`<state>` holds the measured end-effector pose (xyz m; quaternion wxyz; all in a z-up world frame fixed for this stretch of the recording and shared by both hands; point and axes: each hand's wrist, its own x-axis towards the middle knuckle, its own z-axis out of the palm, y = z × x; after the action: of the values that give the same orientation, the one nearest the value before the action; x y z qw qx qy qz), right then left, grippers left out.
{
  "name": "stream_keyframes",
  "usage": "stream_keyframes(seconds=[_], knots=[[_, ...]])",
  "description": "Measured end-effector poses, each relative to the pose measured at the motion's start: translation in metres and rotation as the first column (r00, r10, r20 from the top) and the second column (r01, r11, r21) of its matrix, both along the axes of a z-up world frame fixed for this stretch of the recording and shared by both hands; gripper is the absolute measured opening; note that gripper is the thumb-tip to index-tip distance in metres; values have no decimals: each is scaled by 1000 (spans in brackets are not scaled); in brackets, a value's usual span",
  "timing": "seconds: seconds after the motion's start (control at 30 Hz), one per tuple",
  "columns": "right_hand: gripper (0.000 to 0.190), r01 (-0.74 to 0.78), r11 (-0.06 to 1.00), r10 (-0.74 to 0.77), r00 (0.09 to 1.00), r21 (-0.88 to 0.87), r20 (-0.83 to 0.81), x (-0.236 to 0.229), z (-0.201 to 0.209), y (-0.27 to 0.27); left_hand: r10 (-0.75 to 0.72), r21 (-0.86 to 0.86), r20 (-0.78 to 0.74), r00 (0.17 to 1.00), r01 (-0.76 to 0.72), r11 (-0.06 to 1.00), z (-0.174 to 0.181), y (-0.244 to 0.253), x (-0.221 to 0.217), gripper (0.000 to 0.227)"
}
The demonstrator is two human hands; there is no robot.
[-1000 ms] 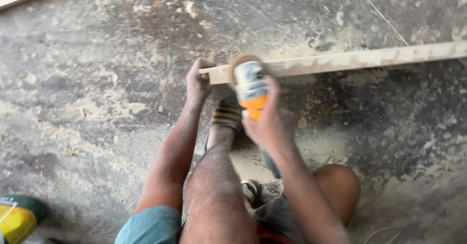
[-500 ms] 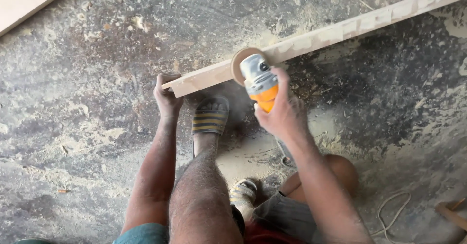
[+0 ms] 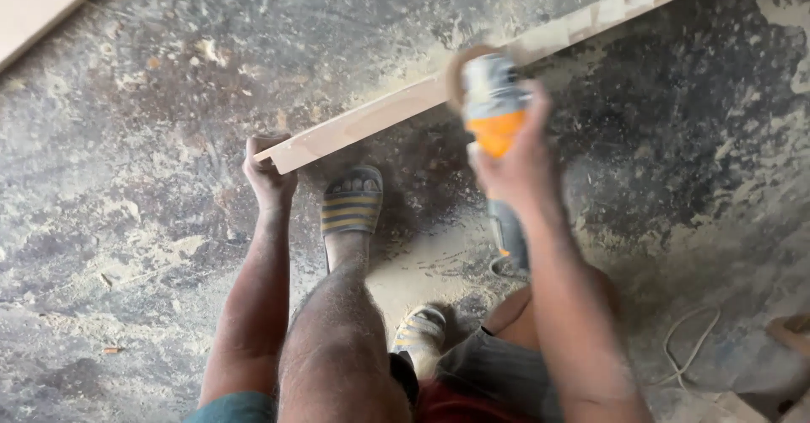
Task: The person uses an angle grinder with a sanding disc to smooth the surface of a long wooden plank. They move the tool back and forth along the plank, generating sawdust, and flip the plank to sand the other side.
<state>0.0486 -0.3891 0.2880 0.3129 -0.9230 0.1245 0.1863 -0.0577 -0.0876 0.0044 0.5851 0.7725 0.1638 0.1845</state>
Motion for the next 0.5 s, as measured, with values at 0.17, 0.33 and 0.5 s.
stream_keyframes(seconds=[0.17,0.33,0.5], knots=[[88,-339,937,338,941,-83,-31,-44,-40,48,-12,36,-62,998,15,999,0,-4,-8,21],[86,-398,915,390,914,-63,-114,-33,-41,27,-2,69,-27,1000,4,998,-4,-4,-7,22],[85,-121,983,116,992,-136,-49,11,-7,-44,2,72,21,1000,-4,997,-6,-3,-7,24]])
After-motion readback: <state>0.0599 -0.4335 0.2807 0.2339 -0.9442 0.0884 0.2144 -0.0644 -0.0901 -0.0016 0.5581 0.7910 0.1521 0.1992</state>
